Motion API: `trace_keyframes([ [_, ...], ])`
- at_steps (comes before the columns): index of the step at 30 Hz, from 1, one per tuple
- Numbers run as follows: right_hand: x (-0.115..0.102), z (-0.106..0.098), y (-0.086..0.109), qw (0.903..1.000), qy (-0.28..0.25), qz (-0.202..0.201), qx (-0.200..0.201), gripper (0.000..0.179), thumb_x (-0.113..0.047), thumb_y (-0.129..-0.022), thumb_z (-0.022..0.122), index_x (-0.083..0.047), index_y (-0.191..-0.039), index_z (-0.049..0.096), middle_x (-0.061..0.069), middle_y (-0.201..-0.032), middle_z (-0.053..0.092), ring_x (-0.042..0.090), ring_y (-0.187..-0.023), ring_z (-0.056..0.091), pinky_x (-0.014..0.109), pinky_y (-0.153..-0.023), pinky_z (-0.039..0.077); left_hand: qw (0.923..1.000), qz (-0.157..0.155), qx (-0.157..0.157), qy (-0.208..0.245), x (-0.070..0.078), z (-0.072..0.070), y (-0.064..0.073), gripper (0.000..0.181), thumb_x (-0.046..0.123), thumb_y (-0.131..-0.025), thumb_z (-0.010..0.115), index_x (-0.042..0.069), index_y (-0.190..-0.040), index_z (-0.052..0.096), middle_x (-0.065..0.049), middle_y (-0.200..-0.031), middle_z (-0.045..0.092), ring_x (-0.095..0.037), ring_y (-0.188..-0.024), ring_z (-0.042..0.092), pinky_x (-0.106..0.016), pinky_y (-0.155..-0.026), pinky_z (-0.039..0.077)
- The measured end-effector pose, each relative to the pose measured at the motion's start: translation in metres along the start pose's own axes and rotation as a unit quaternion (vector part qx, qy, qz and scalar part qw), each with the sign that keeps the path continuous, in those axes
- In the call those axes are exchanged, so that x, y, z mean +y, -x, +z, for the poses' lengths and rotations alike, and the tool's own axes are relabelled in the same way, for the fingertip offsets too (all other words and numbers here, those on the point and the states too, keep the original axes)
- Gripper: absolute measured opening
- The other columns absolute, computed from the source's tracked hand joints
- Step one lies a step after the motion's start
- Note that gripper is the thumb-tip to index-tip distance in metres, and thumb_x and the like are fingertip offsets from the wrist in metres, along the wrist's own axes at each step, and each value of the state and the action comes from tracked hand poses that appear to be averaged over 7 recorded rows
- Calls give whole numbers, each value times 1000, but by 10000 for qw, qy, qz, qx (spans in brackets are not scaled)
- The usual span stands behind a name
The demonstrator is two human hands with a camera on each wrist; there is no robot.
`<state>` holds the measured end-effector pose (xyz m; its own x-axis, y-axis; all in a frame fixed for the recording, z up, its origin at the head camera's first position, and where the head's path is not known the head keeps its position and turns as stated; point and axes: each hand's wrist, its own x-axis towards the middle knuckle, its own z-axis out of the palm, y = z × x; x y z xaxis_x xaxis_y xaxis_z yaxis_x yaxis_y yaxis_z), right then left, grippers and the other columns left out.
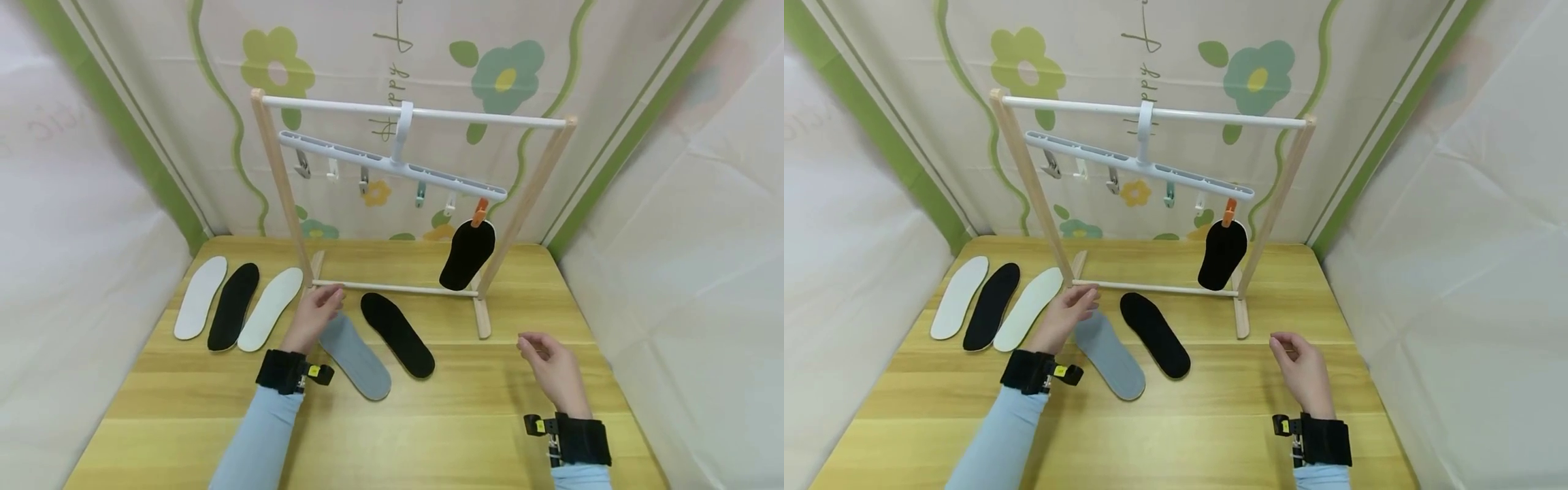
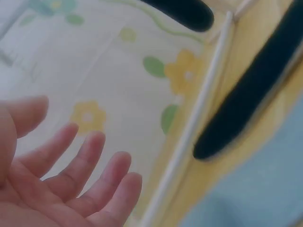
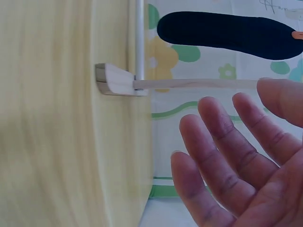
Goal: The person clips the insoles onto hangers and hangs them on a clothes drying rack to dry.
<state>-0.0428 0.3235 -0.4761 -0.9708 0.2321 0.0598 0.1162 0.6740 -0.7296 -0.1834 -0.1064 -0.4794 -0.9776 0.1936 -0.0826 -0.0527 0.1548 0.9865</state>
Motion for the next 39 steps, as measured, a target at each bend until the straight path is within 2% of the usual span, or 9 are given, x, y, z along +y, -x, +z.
trace_keyframes([
  [4,4,4,6,9999,-34,114,65,44,-42,-103,51,-6,-127,63,13,-111,70,28,-99,68,35,-81,56,9995,-163,276,-6,-14,2,9,44,30,-103,56,2,-137,56,-23,-131,59,-40,-119,56,-46,-98,48],
  [9,6,9,12,9995,-170,196,193,41,-38,-102,55,-5,-123,65,13,-107,71,27,-95,69,20,-75,52,9987,-152,327,-348,-26,13,17,39,26,-102,58,4,-134,59,-18,-126,63,-35,-113,60,-41,-93,51],
  [16,8,24,16,9993,-289,217,100,39,-36,-102,56,-4,-122,66,11,-105,71,24,-93,68,23,-74,54,9956,177,337,-851,-36,25,17,36,21,-102,58,1,-132,60,-14,-123,62,-30,-111,58,-44,-93,48],
  [20,8,38,17,9994,-296,172,21,36,-35,-102,57,-6,-120,67,8,-103,71,22,-90,68,24,-72,55,9923,241,349,-1166,-40,30,14,36,19,-102,58,0,-133,59,-14,-121,63,-31,-109,60,-45,-92,49],
  [25,5,53,17,9994,-341,39,-56,32,-33,-101,59,-7,-117,68,6,-99,72,21,-86,68,25,-69,54,9880,334,439,-1441,-43,37,7,36,20,-102,59,1,-133,60,-14,-114,66,-30,-104,62,-44,-88,51],
  [29,2,60,18,9993,-326,-14,-155,31,-32,-101,59,-6,-115,69,5,-99,72,18,-85,67,26,-69,54,9897,354,497,-1297,-46,44,-1,39,21,-101,60,0,-133,59,-15,-114,66,-32,-105,63,-44,-87,52],
  [34,-3,64,17,9993,-272,-104,-232,29,-30,-102,59,-7,-116,69,3,-99,72,16,-86,66,27,-70,54,9906,56,635,-1206,-46,49,-17,50,30,-99,62,-1,-138,55,-18,-121,64,-33,-110,62,-46,-93,50],
  [39,-10,66,16,9989,-299,-284,-212,28,-29,-102,59,-7,-115,69,5,-99,72,17,-86,67,27,-69,54,9857,-166,765,-1490,-46,51,-34,56,32,-97,65,-1,-141,52,-22,-127,61,-36,-115,59,-48,-96,47],
])
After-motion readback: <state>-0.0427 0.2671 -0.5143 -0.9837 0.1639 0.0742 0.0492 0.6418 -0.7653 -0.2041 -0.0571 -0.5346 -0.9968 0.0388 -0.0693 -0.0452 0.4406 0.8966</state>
